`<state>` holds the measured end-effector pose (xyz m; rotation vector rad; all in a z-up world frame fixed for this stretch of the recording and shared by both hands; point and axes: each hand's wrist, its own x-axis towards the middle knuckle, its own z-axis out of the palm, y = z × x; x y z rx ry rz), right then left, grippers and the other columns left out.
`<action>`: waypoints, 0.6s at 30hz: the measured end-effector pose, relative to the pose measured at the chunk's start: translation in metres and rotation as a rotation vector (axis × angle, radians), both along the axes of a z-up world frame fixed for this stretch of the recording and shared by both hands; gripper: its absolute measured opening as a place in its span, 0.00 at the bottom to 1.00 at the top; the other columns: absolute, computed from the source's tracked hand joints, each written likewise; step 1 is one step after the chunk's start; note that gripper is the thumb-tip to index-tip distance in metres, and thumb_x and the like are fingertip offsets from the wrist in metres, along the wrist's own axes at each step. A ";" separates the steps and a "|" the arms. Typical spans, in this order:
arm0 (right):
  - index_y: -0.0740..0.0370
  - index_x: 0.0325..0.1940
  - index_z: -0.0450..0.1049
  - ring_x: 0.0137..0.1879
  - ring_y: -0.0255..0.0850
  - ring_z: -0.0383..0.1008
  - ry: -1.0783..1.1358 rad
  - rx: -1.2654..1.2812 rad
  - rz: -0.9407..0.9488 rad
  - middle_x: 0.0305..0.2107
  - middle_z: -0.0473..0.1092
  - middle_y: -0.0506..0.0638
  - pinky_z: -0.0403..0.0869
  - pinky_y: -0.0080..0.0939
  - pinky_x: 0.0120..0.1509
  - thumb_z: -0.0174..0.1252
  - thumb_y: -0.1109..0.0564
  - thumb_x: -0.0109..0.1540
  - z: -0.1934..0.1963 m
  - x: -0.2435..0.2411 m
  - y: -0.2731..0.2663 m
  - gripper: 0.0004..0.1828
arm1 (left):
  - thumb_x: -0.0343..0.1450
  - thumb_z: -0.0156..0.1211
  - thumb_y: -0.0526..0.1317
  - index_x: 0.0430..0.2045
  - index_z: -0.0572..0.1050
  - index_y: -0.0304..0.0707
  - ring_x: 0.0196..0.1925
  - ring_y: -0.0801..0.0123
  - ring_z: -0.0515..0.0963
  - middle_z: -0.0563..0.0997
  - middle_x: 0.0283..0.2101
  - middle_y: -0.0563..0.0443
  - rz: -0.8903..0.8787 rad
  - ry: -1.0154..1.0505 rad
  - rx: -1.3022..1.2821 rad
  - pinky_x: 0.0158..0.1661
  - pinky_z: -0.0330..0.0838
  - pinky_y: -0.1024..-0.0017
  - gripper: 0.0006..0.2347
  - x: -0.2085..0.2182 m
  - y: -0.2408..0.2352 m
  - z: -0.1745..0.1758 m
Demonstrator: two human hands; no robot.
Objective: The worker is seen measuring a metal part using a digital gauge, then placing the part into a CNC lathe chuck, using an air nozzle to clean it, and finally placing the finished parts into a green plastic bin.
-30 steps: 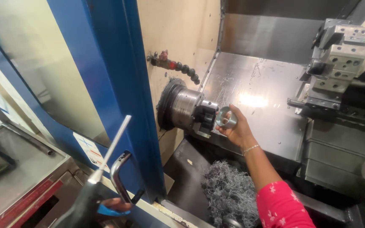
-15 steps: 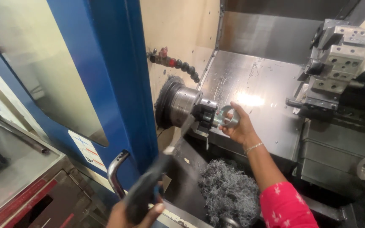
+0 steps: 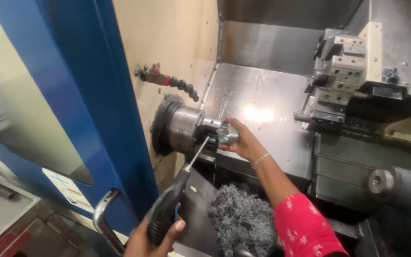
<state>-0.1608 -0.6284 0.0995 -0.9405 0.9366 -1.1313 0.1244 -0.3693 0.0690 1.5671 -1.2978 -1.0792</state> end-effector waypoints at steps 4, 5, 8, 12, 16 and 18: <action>0.59 0.62 0.62 0.50 0.51 0.76 -0.129 0.026 -0.074 0.46 0.70 0.59 0.84 0.46 0.47 0.62 0.38 0.56 0.020 -0.022 0.043 0.37 | 0.61 0.74 0.49 0.57 0.77 0.48 0.23 0.67 0.85 0.88 0.29 0.48 -0.008 0.068 -0.113 0.26 0.79 0.64 0.28 0.017 -0.002 -0.009; 0.61 0.62 0.63 0.49 0.48 0.76 -0.137 0.072 -0.103 0.46 0.72 0.59 0.81 0.40 0.43 0.61 0.36 0.56 0.020 -0.029 0.055 0.38 | 0.66 0.71 0.49 0.57 0.76 0.42 0.30 0.61 0.86 0.88 0.33 0.47 -0.087 -0.056 -0.457 0.33 0.78 0.60 0.25 0.021 -0.002 -0.006; 0.67 0.57 0.69 0.40 0.42 0.73 -0.117 0.147 -0.134 0.44 0.75 0.59 0.75 0.32 0.34 0.59 0.31 0.57 -0.006 -0.043 0.081 0.40 | 0.69 0.67 0.53 0.55 0.75 0.44 0.38 0.53 0.87 0.86 0.35 0.41 -0.196 -0.369 -0.387 0.41 0.77 0.56 0.23 0.010 0.001 0.034; 0.73 0.44 0.78 0.24 0.33 0.65 -0.074 0.208 -0.090 0.30 0.75 0.54 0.63 0.24 0.20 0.53 0.24 0.59 -0.067 -0.056 0.094 0.44 | 0.66 0.64 0.56 0.47 0.77 0.48 0.40 0.45 0.83 0.83 0.32 0.38 -0.324 -0.545 -0.102 0.41 0.74 0.53 0.20 -0.019 0.001 0.062; 0.67 0.41 0.77 0.23 0.33 0.65 -0.259 0.250 -0.158 0.29 0.76 0.53 0.58 0.26 0.18 0.54 0.30 0.59 -0.068 -0.053 0.122 0.35 | 0.67 0.63 0.56 0.38 0.78 0.42 0.40 0.43 0.82 0.83 0.31 0.38 -0.425 -0.583 -0.086 0.41 0.75 0.53 0.18 -0.042 -0.008 0.065; 0.69 0.41 0.77 0.20 0.30 0.62 -0.252 0.223 -0.058 0.26 0.75 0.50 0.57 0.25 0.17 0.54 0.29 0.60 -0.073 -0.060 0.130 0.36 | 0.67 0.64 0.55 0.38 0.79 0.42 0.40 0.42 0.81 0.83 0.32 0.37 -0.458 -0.616 -0.067 0.40 0.75 0.51 0.17 -0.053 -0.015 0.063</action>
